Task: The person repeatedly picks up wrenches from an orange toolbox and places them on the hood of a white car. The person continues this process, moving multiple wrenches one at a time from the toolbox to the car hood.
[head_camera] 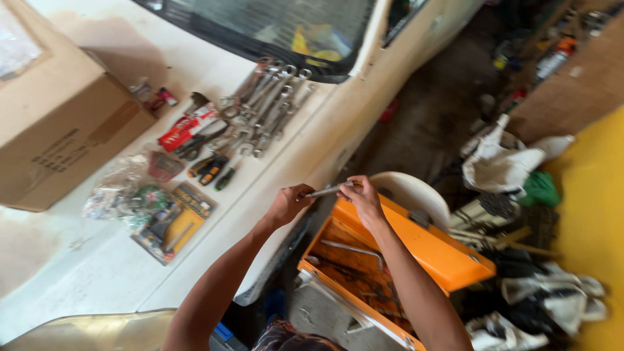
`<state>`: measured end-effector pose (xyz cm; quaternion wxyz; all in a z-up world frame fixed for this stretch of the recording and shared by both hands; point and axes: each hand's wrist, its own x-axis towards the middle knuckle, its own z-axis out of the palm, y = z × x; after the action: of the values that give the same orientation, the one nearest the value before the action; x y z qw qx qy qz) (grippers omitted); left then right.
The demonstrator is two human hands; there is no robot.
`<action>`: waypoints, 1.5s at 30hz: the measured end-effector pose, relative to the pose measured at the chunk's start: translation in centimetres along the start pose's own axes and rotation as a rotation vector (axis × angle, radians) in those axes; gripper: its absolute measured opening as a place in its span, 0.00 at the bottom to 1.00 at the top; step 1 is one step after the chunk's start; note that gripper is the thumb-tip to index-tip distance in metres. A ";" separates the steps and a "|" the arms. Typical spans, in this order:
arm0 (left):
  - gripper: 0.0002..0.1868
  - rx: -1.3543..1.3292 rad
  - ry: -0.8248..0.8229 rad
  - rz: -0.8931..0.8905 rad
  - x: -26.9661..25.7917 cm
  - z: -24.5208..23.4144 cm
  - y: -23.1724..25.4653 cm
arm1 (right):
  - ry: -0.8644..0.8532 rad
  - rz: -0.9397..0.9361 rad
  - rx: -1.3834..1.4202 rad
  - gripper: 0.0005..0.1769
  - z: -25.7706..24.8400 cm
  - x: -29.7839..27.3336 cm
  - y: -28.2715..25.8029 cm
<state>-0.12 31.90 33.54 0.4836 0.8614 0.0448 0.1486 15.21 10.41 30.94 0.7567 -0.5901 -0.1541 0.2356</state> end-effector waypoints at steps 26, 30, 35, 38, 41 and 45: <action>0.10 0.570 0.576 -0.252 3.7 -20.5 -14.3 | -0.599 -0.900 -1.285 0.14 30.6 22.7 0.6; 0.12 0.471 0.646 -0.240 4.8 -20.5 -15.1 | -0.583 -0.928 -1.360 0.15 30.7 23.9 1.8; 0.14 0.338 0.665 -0.277 5.3 -20.3 -15.5 | -0.474 -0.857 -1.267 0.17 30.7 23.9 3.8; 0.13 0.290 0.686 -0.296 5.4 -20.2 -15.4 | -0.398 -0.831 -1.220 0.18 30.8 23.5 4.4; 0.13 0.269 0.697 -0.282 5.3 -19.9 -15.4 | -0.381 -0.710 -1.198 0.21 30.6 23.3 4.5; 0.13 0.237 0.715 -0.288 5.3 -19.4 -15.2 | -0.311 -0.713 -1.126 0.21 29.6 23.3 3.6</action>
<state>0.12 57.01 31.32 0.3508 0.7901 0.3473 0.3635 19.06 47.97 34.03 0.3348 -0.7661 -0.5451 -0.0620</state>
